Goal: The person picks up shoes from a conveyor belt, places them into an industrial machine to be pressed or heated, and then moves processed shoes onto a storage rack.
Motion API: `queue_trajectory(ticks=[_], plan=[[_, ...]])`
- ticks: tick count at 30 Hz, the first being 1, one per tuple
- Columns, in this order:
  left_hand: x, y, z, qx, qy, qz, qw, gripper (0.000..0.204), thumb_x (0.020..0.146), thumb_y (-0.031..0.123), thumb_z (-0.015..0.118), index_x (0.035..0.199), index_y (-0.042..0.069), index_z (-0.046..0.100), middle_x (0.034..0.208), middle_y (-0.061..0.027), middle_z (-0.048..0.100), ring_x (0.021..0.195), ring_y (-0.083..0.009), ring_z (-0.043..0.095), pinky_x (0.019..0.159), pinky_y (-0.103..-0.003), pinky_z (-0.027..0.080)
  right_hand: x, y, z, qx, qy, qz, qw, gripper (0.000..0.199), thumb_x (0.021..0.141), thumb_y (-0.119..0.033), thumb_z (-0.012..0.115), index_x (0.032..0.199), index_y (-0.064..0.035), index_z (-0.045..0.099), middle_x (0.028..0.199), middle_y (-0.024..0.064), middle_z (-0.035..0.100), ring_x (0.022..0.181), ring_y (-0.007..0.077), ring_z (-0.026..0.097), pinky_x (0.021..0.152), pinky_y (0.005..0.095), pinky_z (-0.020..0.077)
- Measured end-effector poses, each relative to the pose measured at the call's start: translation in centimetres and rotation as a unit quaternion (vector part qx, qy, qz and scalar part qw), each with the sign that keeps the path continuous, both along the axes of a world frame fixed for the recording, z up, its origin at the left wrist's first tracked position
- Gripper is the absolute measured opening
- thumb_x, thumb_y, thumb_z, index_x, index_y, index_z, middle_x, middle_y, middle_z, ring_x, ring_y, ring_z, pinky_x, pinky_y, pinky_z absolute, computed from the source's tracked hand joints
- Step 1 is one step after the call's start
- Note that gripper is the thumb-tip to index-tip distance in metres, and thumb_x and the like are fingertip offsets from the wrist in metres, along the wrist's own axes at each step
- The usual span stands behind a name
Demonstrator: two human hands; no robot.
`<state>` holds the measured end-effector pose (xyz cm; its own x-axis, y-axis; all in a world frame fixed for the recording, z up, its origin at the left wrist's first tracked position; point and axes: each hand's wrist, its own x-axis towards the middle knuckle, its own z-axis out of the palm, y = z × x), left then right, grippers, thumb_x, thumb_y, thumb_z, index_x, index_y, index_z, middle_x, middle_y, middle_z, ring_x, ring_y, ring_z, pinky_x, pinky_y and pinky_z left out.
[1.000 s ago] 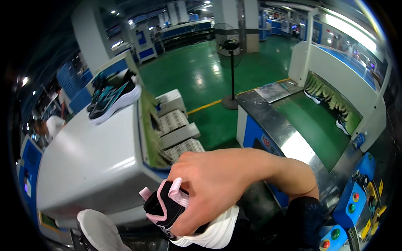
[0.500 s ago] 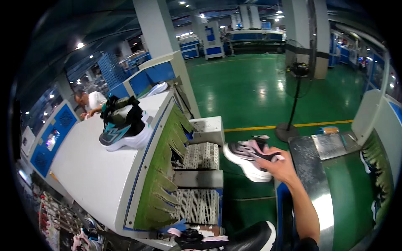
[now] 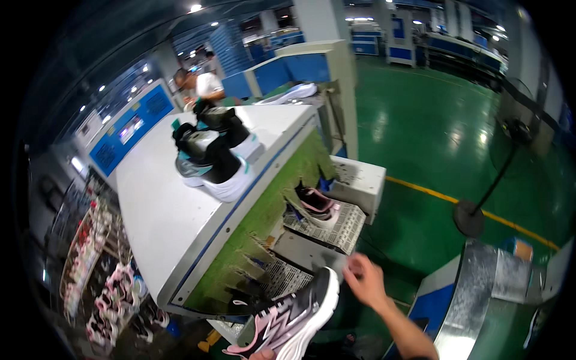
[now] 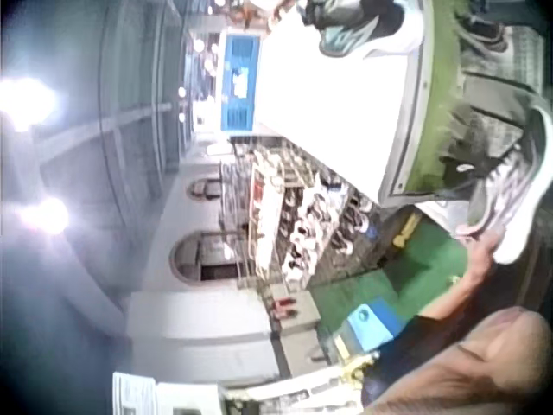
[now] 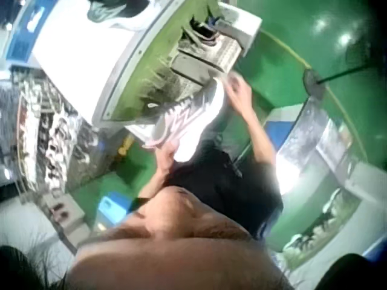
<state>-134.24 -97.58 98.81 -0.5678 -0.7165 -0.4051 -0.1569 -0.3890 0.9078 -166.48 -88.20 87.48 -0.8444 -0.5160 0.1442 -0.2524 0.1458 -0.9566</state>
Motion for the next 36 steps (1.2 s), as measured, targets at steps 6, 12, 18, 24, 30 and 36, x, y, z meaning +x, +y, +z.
queue_trajectory(ticks=[6, 12, 18, 24, 30, 36], plan=[[-8.4, 3.8, 3.4, -0.07, 0.159, -0.001, 0.985, 0.041, 0.076, -0.008, 0.063, 0.116, -0.004, 0.053, 0.137, -0.013, 0.039, 0.115, -0.0227, 0.051, 0.093, -0.034, 0.044, 7.7, 3.2, 12.6, -0.15, -0.071, 0.23, 0.959, 0.074, 0.07, -0.028, 0.078, 0.129, -0.0002, 0.043, 0.137, 0.0162, 0.044, 0.127, 0.0296, 0.042, 0.104, 0.0413, 0.0353], [-6.1, 3.4, 2.7, -0.321, 0.088, -0.145, 0.932, 0.028, 0.077, -0.002, 0.062, 0.105, -0.003, 0.059, 0.122, -0.0173, 0.053, 0.108, -0.0273, 0.057, 0.09, -0.034, 0.047, 8.5, -1.2, 6.6, -0.14, 0.093, 0.1, 0.981, 0.055, 0.071, -0.028, 0.078, 0.113, 0.0006, 0.056, 0.102, 0.0193, 0.063, 0.087, 0.0331, 0.065, 0.076, 0.036, 0.0526], [-6.6, 0.5, 0.9, -0.517, 0.036, -0.257, 0.816, 0.023, 0.07, -0.004, 0.064, 0.092, -0.002, 0.062, 0.104, -0.0177, 0.063, 0.098, -0.0311, 0.063, 0.083, -0.035, 0.05, 8.5, -2.8, 7.6, -0.081, 0.112, 0.098, 0.986, 0.054, 0.07, -0.027, 0.079, 0.112, 0.0016, 0.06, 0.1, 0.0189, 0.065, 0.086, 0.0298, 0.066, 0.075, 0.0337, 0.0529], [-6.7, -0.6, 0.2, -0.507, 0.082, -0.405, 0.757, 0.025, 0.073, 0.01, 0.069, 0.097, 0.007, 0.064, 0.104, -0.0014, 0.065, 0.095, -0.0174, 0.062, 0.08, -0.03, 0.04, 9.8, -4.0, 8.3, -0.043, 0.132, 0.095, 0.986, 0.056, 0.069, -0.028, 0.08, 0.111, 0.0027, 0.059, 0.101, 0.0183, 0.065, 0.087, 0.0316, 0.066, 0.078, 0.0338, 0.0528], [-6.5, -0.8, 0.0, -0.458, 0.154, -0.451, 0.75, 0.026, 0.075, 0.016, 0.067, 0.099, 0.008, 0.063, 0.104, -0.001, 0.063, 0.097, -0.0145, 0.06, 0.082, -0.031, 0.038, 10.1, -4.9, 8.5, 0.016, 0.127, 0.115, 0.985, 0.06, 0.068, -0.026, 0.082, 0.115, 0.002, 0.057, 0.101, 0.0172, 0.065, 0.088, 0.0297, 0.066, 0.079, 0.0325, 0.0511], [-6.2, 0.1, 0.3, -0.485, 0.198, -0.469, 0.711, 0.018, 0.071, 0.011, 0.068, 0.088, 0.01, 0.062, 0.091, -0.0054, 0.061, 0.088, -0.0237, 0.057, 0.081, -0.035, 0.039, 10.1, -9.2, 8.8, -0.052, 0.081, 0.243, 0.965, 0.071, 0.069, -0.026, 0.078, 0.129, -0.0019, 0.049, 0.123, 0.0227, 0.054, 0.109, 0.0329, 0.057, 0.089, 0.0374, 0.0465]])
